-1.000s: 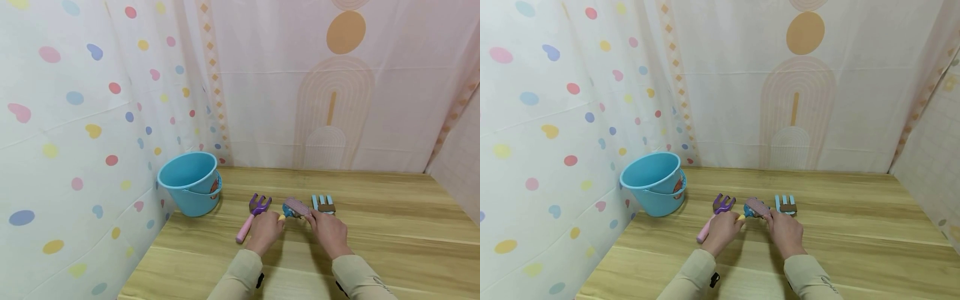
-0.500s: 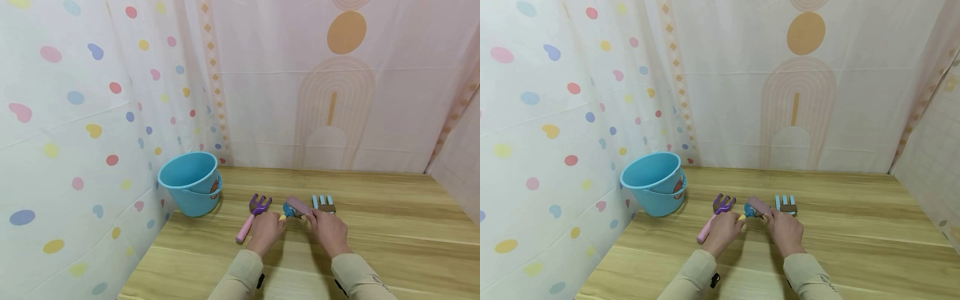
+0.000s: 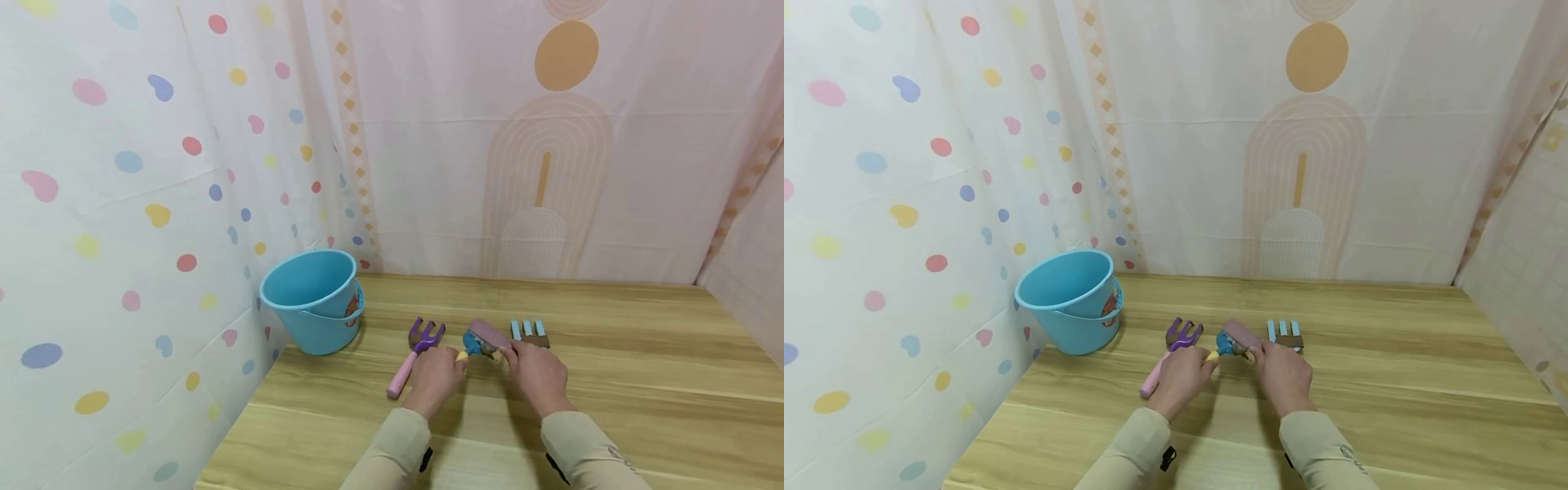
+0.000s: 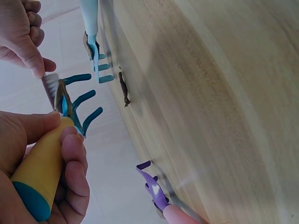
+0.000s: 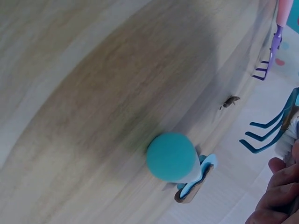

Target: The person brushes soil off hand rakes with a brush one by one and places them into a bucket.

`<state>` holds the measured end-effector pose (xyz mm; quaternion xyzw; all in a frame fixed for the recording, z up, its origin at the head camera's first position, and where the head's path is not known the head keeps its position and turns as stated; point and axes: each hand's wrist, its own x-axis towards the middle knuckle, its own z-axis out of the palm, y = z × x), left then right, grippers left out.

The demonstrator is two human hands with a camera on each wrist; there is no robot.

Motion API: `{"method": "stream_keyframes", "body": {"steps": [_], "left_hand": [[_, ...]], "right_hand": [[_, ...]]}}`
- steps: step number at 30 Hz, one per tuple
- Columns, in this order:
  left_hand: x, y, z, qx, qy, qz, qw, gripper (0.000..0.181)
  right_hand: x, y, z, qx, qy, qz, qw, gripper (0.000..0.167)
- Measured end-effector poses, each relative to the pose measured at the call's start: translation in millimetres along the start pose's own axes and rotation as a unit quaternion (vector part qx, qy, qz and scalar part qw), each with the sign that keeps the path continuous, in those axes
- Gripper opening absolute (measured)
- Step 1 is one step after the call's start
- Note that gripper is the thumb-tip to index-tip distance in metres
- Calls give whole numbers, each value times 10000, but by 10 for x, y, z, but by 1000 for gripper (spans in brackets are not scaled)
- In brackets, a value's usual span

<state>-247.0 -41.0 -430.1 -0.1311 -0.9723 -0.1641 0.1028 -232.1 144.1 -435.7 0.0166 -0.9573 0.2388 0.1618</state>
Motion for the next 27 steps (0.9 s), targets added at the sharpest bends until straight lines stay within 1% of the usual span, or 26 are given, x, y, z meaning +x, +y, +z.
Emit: {"method": "stream_keyframes", "body": {"steps": [4, 9, 11, 13, 15, 17, 19, 21, 24, 27], "left_hand": [[-1, -4, -10, -66, -16, -10, 10000, 31], [0, -16, -31, -164, -130, -107, 9997, 28], [2, -32, -37, -168, -134, -173, 9996, 28], [11, -48, -38, -152, -135, -209, 9996, 30], [19, -56, -42, -194, -142, -216, 9995, 30], [26, -57, -50, -206, -117, -144, 9996, 30], [28, -50, -55, -180, -125, -31, 9998, 31], [25, -40, -53, -125, -125, 108, 9998, 32], [18, -26, -34, 12, -138, 230, 9996, 36], [11, -14, -21, 92, -80, 254, 9996, 36]], "right_hand": [[9, 10, -14, 123, -99, 96, 9998, 32], [21, 91, -77, 274, 22, 176, 9995, 29], [29, 119, -103, 301, 50, 170, 9994, 31], [30, 137, -120, 322, 6, -1, 9995, 38], [26, 144, -126, 340, -130, -292, 9989, 41], [13, 146, -116, 342, -274, -586, 9973, 42], [-5, 147, -99, 305, -341, -752, 9961, 39], [-23, 150, -77, 236, -341, -720, 9965, 37], [-42, 149, -53, 139, -267, -502, 9983, 36], [-46, 143, -39, 71, -266, -321, 9991, 37]]}}
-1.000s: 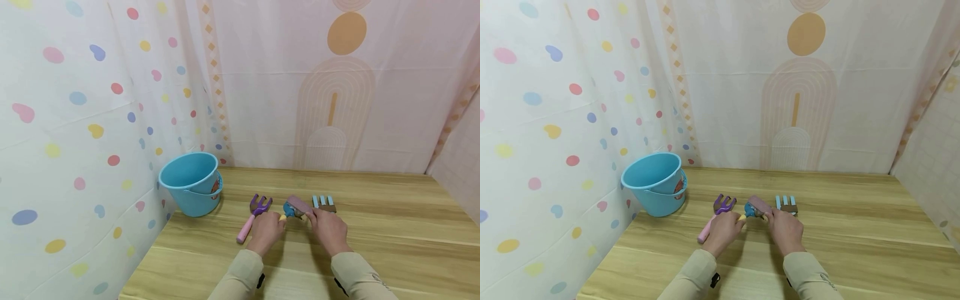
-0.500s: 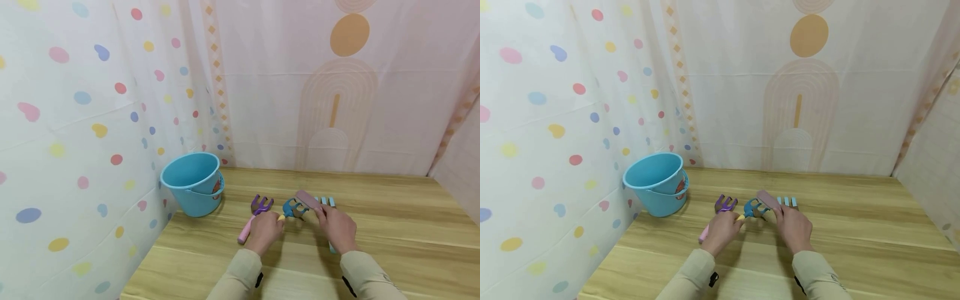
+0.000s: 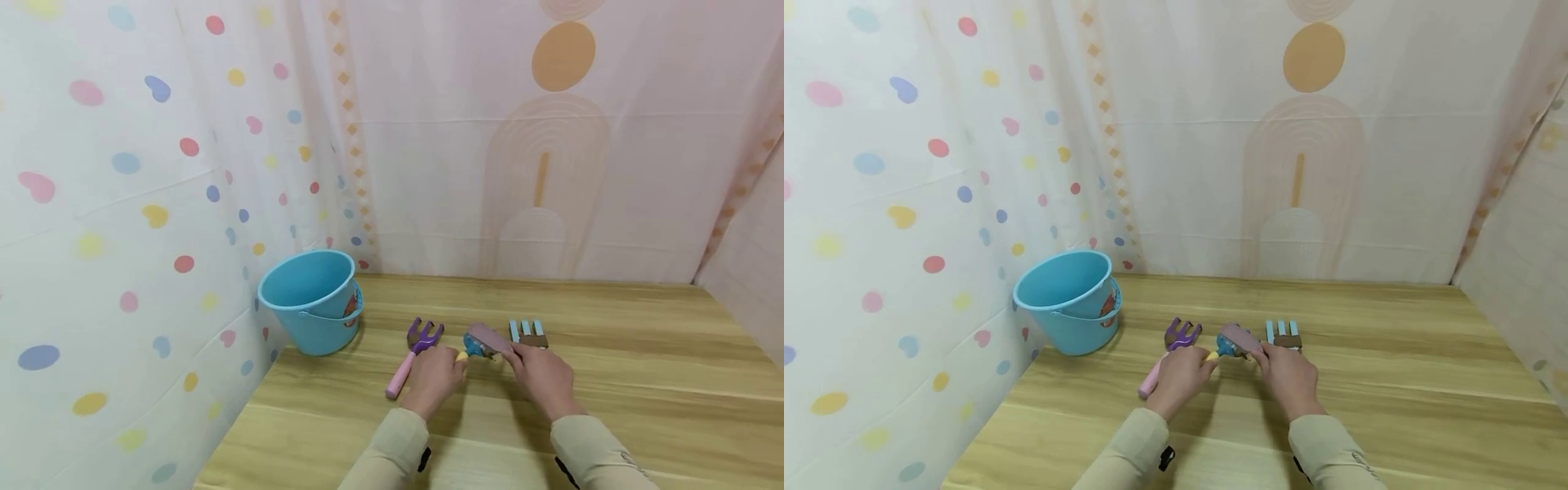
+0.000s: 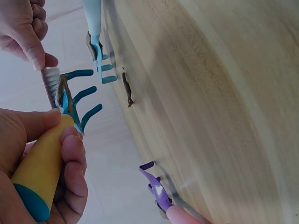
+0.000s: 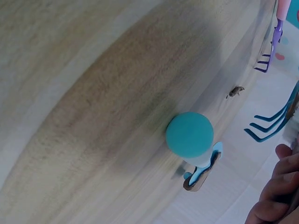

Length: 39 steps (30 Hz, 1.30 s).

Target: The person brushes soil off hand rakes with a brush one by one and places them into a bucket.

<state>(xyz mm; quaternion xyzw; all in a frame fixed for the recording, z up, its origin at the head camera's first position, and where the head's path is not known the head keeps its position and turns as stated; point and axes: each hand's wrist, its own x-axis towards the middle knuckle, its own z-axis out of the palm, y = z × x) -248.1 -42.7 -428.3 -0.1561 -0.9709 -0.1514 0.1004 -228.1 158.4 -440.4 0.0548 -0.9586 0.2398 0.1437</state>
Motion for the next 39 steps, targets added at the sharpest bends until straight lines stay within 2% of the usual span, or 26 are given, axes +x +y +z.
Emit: {"method": "stream_keyframes", "body": {"steps": [6, 14, 29, 35, 39], "left_hand": [[-6, 1, 18, 62, 139, 14, 9999, 35], [-15, -7, 43, 65, 225, 94, 9997, 39], [-27, 4, 27, 167, 87, -25, 9998, 37], [-28, 37, 30, -55, -60, -53, 10000, 37], [-26, 15, 28, -162, -103, -229, 9996, 31]], "right_hand": [[18, -30, 22, -87, 59, 242, 9997, 32], [34, -55, 34, -120, 95, 337, 9993, 30], [71, -25, 54, -75, 283, 370, 9989, 25], [42, 92, -21, 238, 109, 599, 9979, 33], [39, 150, -55, 393, 68, 595, 9974, 39]]}}
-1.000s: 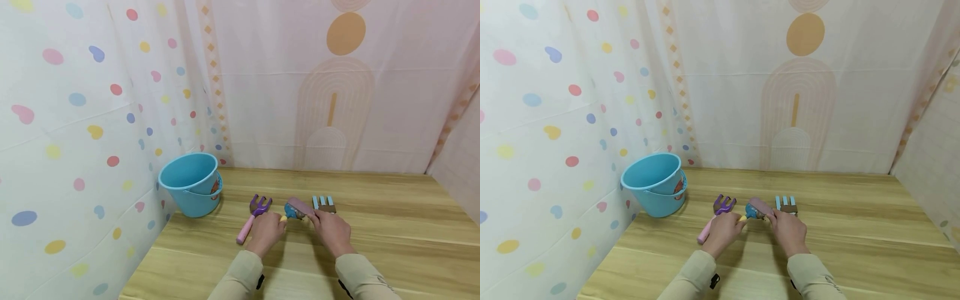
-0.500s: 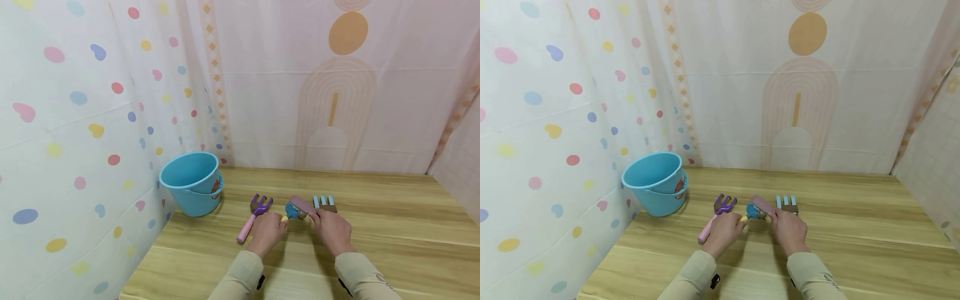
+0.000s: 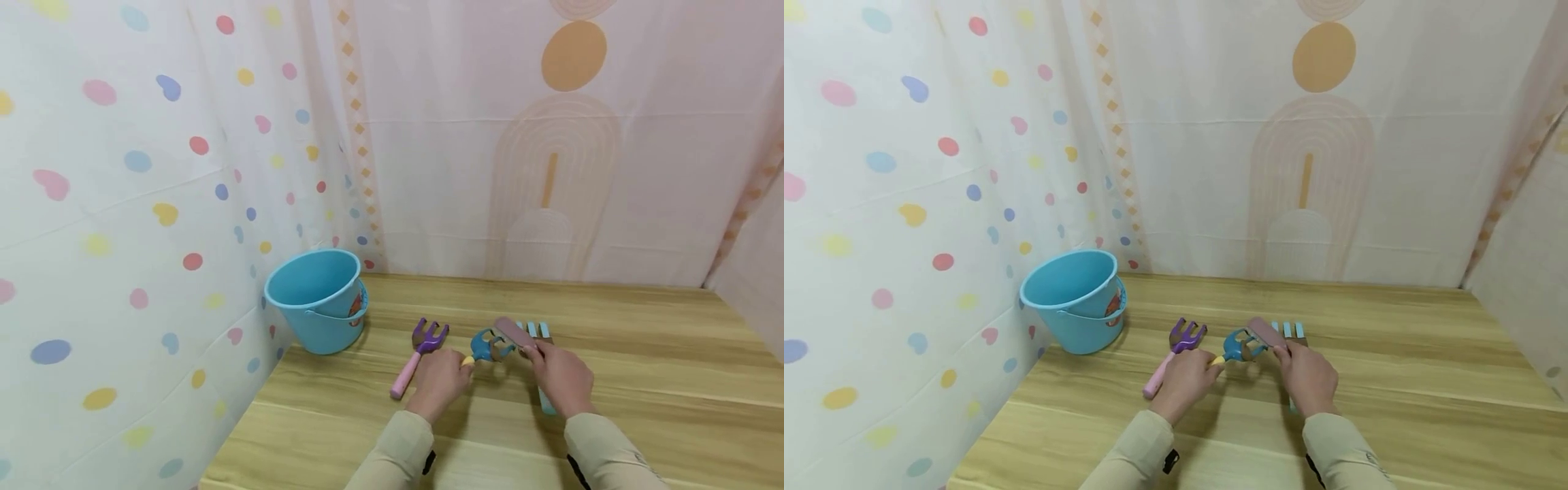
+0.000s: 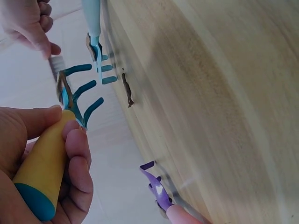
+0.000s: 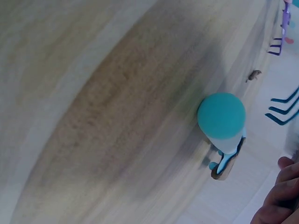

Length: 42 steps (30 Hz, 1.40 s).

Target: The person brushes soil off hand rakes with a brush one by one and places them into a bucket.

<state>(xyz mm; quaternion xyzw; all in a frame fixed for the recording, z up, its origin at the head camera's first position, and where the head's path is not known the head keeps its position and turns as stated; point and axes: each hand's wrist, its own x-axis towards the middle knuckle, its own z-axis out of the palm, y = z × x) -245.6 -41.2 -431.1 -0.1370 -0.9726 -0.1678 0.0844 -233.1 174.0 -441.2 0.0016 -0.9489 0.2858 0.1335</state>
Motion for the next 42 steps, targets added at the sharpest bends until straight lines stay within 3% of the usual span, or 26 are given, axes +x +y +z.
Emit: {"method": "stream_keyframes", "body": {"steps": [3, 7, 9, 25, 42], "left_hand": [[12, -20, -6, -61, -12, -85, 9999, 30], [21, -27, -20, -69, 16, -38, 10000, 32], [17, -18, -24, -19, -17, 16, 10000, 33], [-12, 3, -8, 286, 254, 310, 9988, 40], [-17, 12, -13, 306, 262, 366, 9985, 38]], "right_hand": [[4, -10, -8, 16, 36, -267, 9996, 40], [-7, -47, 14, -78, 16, -820, 9966, 39], [-21, -60, 34, -191, 28, -916, 9956, 37], [-25, -92, 85, -454, 104, -317, 9984, 32], [35, -68, 85, -499, 274, -332, 9978, 30]]}}
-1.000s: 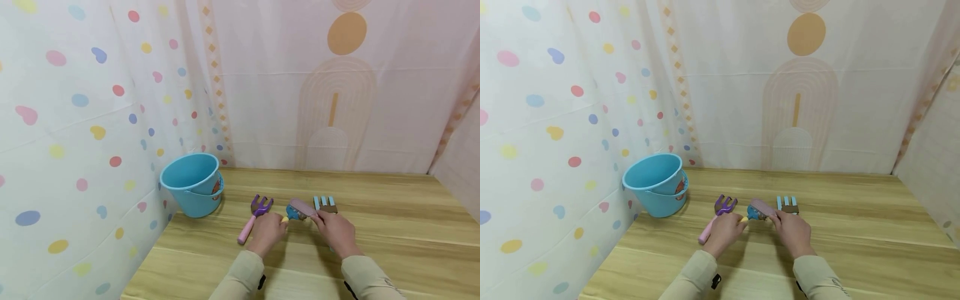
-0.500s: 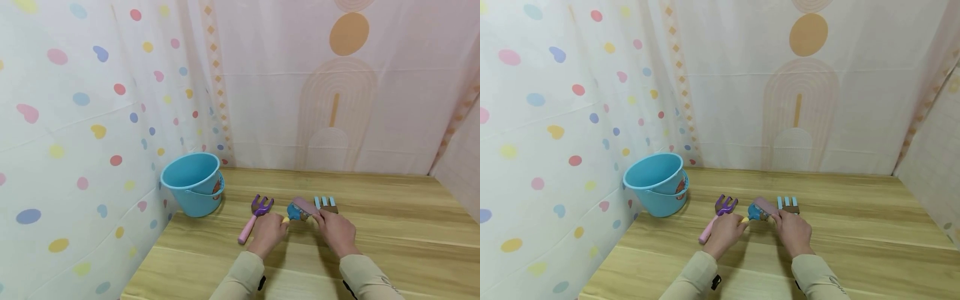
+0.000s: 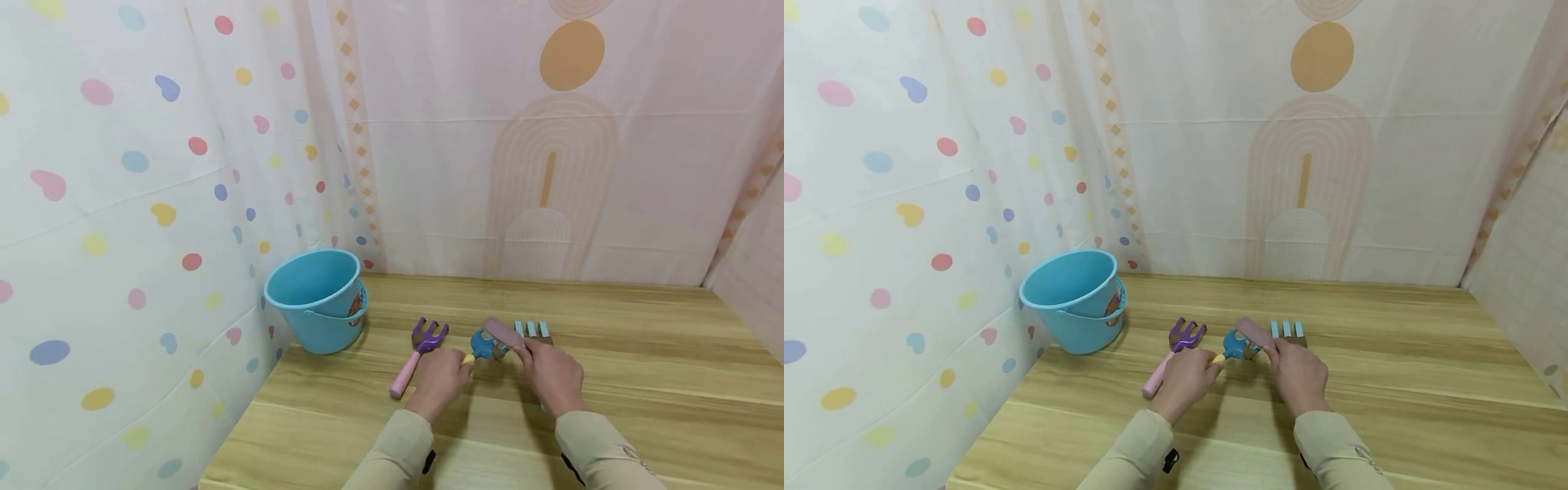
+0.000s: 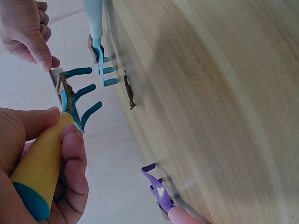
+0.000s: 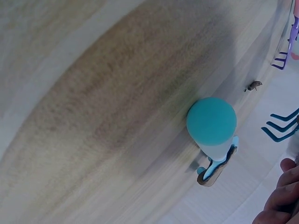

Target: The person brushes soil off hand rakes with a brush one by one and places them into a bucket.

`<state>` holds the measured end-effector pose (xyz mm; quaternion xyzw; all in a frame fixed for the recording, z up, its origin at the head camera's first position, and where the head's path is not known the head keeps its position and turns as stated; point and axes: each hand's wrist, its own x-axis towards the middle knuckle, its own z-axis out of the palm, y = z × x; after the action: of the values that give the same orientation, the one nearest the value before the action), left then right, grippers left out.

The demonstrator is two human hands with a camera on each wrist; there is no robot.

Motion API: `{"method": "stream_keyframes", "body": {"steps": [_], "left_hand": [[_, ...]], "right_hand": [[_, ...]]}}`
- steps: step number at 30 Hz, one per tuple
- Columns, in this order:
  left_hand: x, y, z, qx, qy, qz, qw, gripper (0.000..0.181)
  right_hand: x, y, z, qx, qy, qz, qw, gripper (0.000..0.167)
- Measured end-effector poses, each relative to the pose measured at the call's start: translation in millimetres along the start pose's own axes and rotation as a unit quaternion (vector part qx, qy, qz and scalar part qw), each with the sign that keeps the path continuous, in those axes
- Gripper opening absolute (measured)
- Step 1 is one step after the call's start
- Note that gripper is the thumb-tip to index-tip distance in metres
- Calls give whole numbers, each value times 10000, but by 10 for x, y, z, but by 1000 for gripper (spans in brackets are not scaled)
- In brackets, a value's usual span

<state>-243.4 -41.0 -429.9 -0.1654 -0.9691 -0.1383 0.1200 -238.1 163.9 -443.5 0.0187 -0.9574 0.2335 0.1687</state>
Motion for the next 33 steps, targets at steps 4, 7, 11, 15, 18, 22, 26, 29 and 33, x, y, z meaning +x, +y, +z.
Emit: {"method": "stream_keyframes", "body": {"steps": [4, 7, 11, 15, 18, 22, 26, 29, 33], "left_hand": [[-2, 2, -6, -72, -64, -104, 9999, 37], [-11, 0, -6, -137, -91, -156, 9997, 38], [-24, 0, -7, -276, -104, -165, 9994, 36], [-21, -11, -19, -274, -159, -255, 9992, 28], [-6, -33, -22, -245, -160, -310, 9991, 24], [16, -64, -32, -335, -24, -302, 9990, 28], [8, -81, -28, -272, 25, -159, 9995, 34], [-12, -71, -22, -257, -35, -54, 9996, 38], [-25, -33, -37, -423, -91, -67, 9990, 39]], "right_hand": [[6, 3, -3, 15, -14, 38, 10000, 32], [3, 19, -15, 97, -123, 141, 9998, 34], [-14, 68, -60, 153, -196, 327, 9992, 37], [-23, 96, -102, 226, -139, 322, 9991, 40], [-22, 76, -100, 424, -65, 21, 9991, 41], [-34, 46, -67, 581, -109, -573, 9966, 40], [-73, 44, -47, 534, -240, -639, 9962, 37], [-84, 53, -58, 480, -299, -427, 9975, 37], [-80, 114, -101, 310, -339, -100, 9989, 39]]}}
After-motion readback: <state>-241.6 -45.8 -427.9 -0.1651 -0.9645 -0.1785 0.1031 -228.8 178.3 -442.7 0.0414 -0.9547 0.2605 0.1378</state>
